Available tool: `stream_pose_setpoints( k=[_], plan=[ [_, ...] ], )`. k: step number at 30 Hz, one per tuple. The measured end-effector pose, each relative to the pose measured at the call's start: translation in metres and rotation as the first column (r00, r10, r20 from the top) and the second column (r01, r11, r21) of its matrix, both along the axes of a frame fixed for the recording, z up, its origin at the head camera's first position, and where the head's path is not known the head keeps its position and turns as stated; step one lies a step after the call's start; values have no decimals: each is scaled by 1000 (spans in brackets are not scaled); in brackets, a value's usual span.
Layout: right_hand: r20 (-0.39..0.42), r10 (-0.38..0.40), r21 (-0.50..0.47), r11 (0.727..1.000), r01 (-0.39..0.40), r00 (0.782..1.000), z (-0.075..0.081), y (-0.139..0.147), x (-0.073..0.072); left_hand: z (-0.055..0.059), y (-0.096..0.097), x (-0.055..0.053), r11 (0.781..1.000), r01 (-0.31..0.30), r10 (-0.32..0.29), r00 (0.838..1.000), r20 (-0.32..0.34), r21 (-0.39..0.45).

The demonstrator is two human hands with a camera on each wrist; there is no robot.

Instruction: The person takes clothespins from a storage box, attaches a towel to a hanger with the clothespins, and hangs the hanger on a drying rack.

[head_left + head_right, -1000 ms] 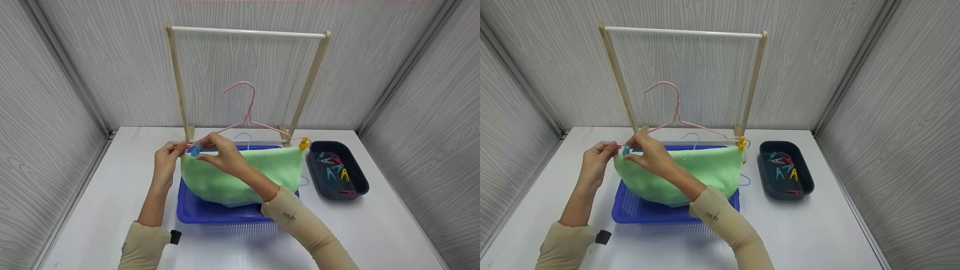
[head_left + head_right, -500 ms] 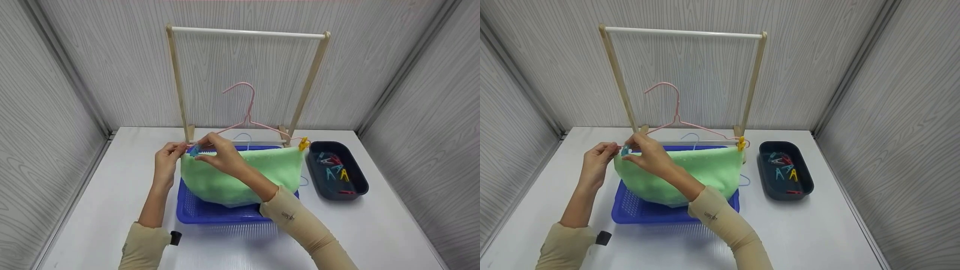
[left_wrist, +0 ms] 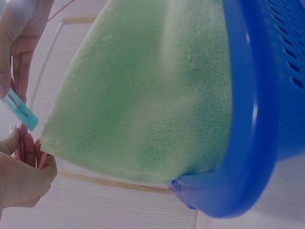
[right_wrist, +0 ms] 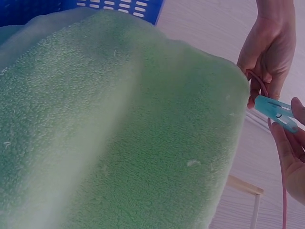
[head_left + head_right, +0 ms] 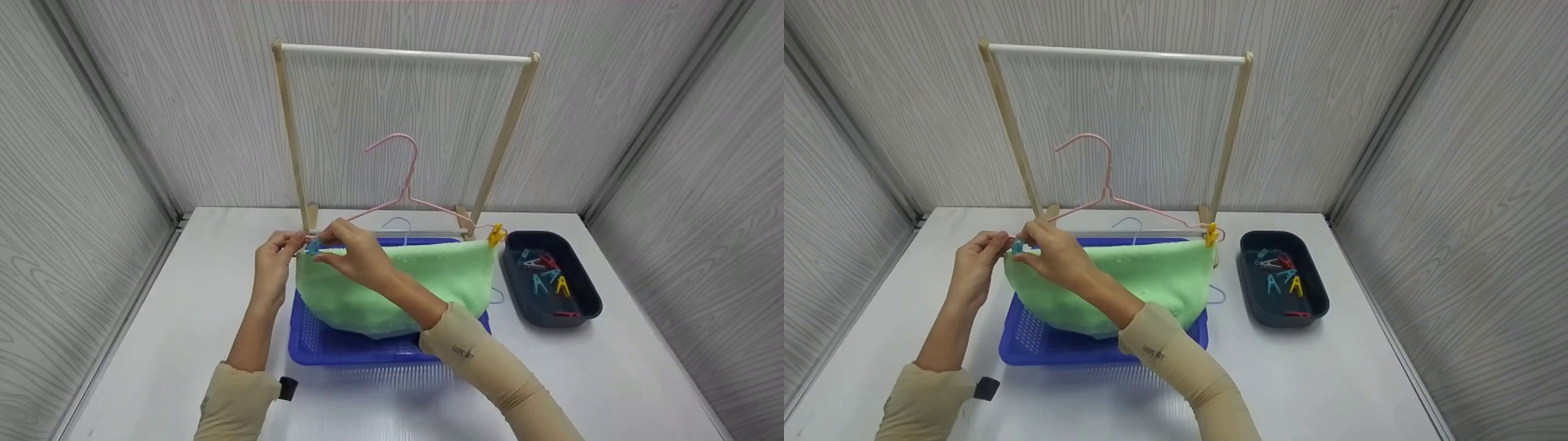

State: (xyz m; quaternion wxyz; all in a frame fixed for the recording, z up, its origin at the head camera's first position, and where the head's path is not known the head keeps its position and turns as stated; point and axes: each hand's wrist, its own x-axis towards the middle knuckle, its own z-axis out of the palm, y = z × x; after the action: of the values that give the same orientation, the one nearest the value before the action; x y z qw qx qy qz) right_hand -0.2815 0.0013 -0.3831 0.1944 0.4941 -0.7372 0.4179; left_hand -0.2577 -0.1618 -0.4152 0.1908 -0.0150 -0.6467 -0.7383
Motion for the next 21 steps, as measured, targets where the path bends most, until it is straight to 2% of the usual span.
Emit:
stream_pose_setpoints(
  k=[7,14,21],
  plan=[
    [-117,-59,-6,998,59,991,-7,-7,-1,2,1,1,1000,0,0,1000,-4,2],
    [-125,-61,-17,998,59,990,-8,-11,-2,1,1,0,1000,-6,6,1000,-2,9],
    [-169,-102,-5,995,102,980,-8,-14,-2,0,2,1,1000,-10,10,1000,2,1]
  ],
)
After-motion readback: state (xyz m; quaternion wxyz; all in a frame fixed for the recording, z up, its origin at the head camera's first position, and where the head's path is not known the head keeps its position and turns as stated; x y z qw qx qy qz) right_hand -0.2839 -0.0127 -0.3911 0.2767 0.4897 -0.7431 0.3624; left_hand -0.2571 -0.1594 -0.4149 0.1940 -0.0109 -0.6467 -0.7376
